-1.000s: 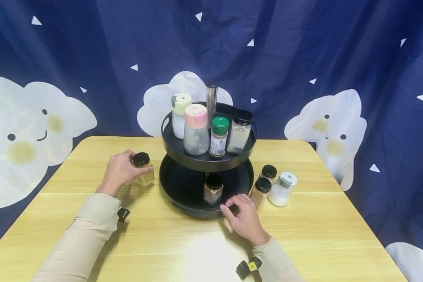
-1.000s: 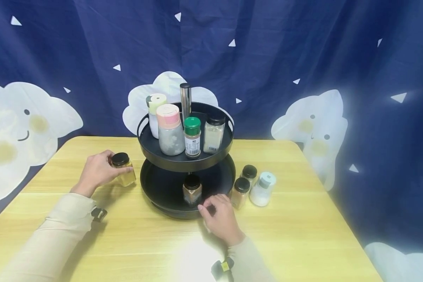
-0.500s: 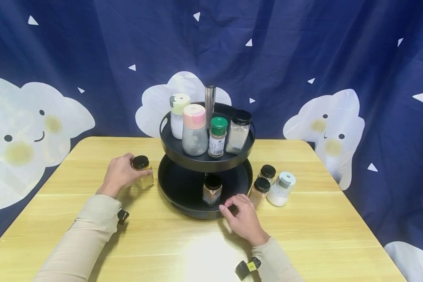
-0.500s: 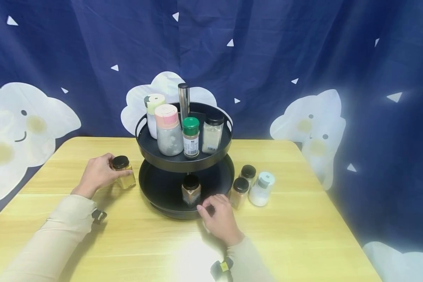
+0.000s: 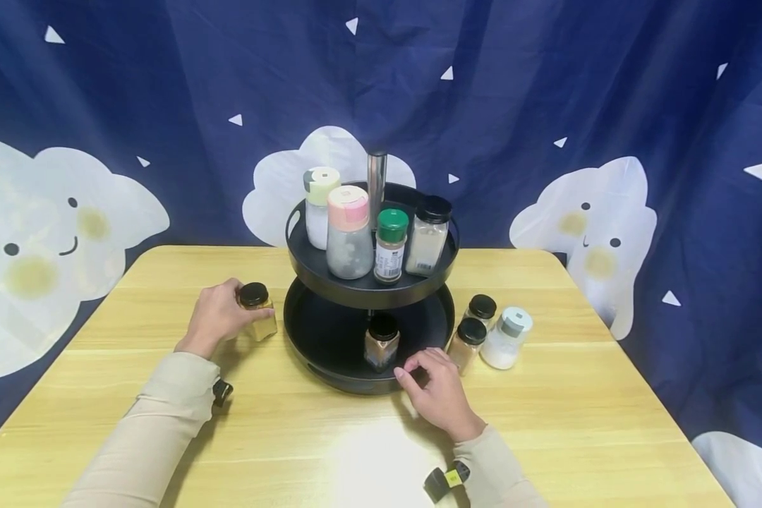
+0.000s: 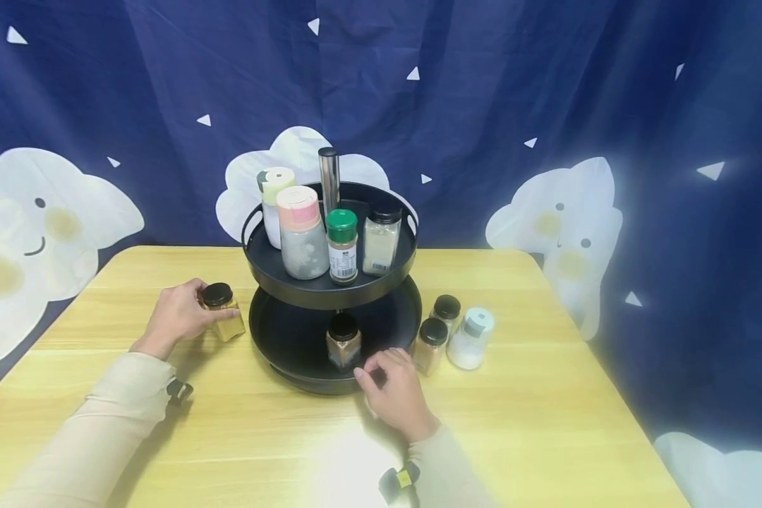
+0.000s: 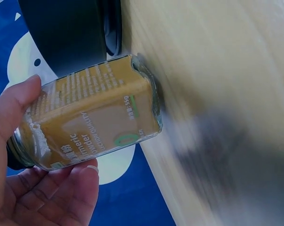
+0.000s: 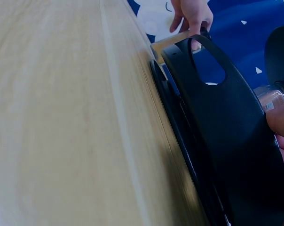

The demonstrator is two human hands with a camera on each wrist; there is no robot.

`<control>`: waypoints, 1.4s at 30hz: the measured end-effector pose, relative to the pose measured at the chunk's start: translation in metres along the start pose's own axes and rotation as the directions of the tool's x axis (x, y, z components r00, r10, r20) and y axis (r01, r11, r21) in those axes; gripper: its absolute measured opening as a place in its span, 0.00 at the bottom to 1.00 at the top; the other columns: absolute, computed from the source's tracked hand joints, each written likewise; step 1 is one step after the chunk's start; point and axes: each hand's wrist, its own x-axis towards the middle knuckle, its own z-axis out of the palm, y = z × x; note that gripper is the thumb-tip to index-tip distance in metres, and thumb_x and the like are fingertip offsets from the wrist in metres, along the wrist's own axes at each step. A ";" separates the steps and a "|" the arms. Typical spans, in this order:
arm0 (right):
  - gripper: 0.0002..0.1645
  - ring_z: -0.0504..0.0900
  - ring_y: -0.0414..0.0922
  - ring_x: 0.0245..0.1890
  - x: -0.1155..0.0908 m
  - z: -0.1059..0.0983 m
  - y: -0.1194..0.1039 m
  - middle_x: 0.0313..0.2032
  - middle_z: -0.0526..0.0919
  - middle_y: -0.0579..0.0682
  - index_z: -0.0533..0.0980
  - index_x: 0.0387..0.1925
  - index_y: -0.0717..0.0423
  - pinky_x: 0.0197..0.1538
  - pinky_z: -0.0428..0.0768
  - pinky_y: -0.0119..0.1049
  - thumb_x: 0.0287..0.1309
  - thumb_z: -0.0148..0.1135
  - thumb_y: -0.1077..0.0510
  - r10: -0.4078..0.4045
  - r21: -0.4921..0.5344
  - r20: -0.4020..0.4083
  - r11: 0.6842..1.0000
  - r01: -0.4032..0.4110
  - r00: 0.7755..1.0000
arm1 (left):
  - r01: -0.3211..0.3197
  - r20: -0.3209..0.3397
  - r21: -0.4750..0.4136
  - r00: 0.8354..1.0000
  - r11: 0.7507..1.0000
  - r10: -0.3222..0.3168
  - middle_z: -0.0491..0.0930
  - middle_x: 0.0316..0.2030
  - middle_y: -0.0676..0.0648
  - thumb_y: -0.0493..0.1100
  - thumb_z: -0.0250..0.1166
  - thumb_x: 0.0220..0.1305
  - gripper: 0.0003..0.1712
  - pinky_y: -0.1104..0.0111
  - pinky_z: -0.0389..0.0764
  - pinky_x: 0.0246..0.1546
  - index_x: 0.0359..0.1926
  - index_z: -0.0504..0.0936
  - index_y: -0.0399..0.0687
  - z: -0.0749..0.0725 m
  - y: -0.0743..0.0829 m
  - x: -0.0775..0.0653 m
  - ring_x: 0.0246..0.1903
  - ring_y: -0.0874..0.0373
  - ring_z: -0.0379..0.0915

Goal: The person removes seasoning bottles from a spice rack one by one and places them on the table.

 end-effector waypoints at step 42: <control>0.09 0.76 0.40 0.28 0.001 -0.001 -0.001 0.20 0.80 0.41 0.75 0.21 0.50 0.33 0.75 0.39 0.45 0.70 0.60 -0.011 0.009 -0.008 1.000 0.011 1.000 | -0.103 -0.165 -0.106 0.983 0.989 0.084 0.65 0.55 0.25 0.50 0.70 0.53 0.39 0.39 0.62 0.58 0.56 0.65 0.27 -0.003 0.029 -0.018 0.58 0.31 0.58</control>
